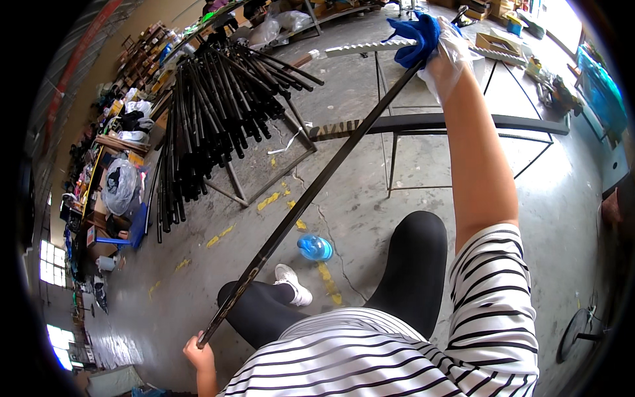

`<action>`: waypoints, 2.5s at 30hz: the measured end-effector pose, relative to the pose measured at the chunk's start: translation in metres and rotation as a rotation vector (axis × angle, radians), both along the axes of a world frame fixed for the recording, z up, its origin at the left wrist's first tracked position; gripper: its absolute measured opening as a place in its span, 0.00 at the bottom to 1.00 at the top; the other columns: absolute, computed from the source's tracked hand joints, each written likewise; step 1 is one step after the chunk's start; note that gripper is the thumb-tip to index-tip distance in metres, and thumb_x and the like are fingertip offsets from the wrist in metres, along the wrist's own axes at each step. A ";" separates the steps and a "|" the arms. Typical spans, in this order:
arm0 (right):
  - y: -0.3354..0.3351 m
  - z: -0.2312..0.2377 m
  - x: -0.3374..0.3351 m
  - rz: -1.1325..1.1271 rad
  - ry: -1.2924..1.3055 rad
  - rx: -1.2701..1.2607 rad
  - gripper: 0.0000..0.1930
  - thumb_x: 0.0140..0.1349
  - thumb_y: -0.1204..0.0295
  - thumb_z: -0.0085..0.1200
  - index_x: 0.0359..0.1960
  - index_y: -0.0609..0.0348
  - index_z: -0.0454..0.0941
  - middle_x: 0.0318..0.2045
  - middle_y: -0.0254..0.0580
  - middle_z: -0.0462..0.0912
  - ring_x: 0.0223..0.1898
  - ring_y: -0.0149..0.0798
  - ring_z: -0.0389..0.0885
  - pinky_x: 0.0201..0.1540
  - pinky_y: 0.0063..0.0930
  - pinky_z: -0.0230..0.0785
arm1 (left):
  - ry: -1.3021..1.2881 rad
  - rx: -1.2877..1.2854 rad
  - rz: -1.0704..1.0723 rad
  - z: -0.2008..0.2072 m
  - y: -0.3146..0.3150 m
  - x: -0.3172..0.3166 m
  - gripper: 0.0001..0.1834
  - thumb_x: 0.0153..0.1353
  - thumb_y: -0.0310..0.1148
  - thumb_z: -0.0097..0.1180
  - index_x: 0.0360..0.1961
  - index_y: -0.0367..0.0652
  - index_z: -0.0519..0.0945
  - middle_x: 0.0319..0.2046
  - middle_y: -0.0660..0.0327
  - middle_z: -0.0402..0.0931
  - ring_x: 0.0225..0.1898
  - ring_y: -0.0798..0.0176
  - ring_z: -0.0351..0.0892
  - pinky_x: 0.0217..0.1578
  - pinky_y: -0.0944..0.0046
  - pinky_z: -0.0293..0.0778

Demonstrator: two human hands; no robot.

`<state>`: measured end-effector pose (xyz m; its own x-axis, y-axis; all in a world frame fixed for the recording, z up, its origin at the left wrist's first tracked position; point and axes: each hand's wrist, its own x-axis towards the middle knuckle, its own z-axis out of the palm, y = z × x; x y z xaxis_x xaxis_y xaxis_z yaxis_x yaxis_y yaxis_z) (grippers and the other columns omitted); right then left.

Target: The person cleans long black rods by picking them up from a large pile, wiping the entire length with a blue cloth, and then placing them onto a metal rack one by one.

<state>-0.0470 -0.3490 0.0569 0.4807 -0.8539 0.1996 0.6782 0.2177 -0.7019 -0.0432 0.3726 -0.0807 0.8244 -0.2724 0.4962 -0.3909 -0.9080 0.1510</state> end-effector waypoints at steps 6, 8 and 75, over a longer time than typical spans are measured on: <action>0.041 -0.001 0.004 0.182 -0.245 -0.072 0.11 0.58 0.65 0.52 0.37 0.60 0.74 0.24 0.43 0.77 0.23 0.37 0.76 0.24 0.31 0.73 | 0.197 -0.097 -0.060 -0.004 -0.017 -0.006 0.21 0.45 0.27 0.61 0.09 0.36 0.59 0.08 0.52 0.56 0.11 0.51 0.53 0.14 0.59 0.53; 0.053 0.009 0.009 0.121 -0.179 0.003 0.09 0.60 0.68 0.49 0.37 0.60 0.72 0.24 0.42 0.76 0.22 0.34 0.76 0.23 0.26 0.72 | 0.285 -0.148 -0.101 -0.002 -0.025 -0.008 0.22 0.42 0.27 0.64 0.09 0.36 0.60 0.07 0.55 0.55 0.10 0.58 0.52 0.14 0.63 0.52; 0.326 -0.118 -0.016 0.891 0.241 -0.430 0.14 0.54 0.65 0.57 0.35 0.64 0.73 0.27 0.42 0.77 0.30 0.35 0.76 0.35 0.31 0.70 | 0.706 -0.916 -0.994 0.092 -0.297 0.055 0.15 0.61 0.41 0.49 0.29 0.38 0.73 0.29 0.53 0.78 0.46 0.50 0.74 0.53 0.49 0.62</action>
<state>-0.0630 -0.0232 -0.0616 0.9748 -0.0440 0.2187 0.2223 0.2716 -0.9364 0.0120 0.0752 0.0109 0.6315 -0.6686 0.3926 -0.3769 0.1778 0.9090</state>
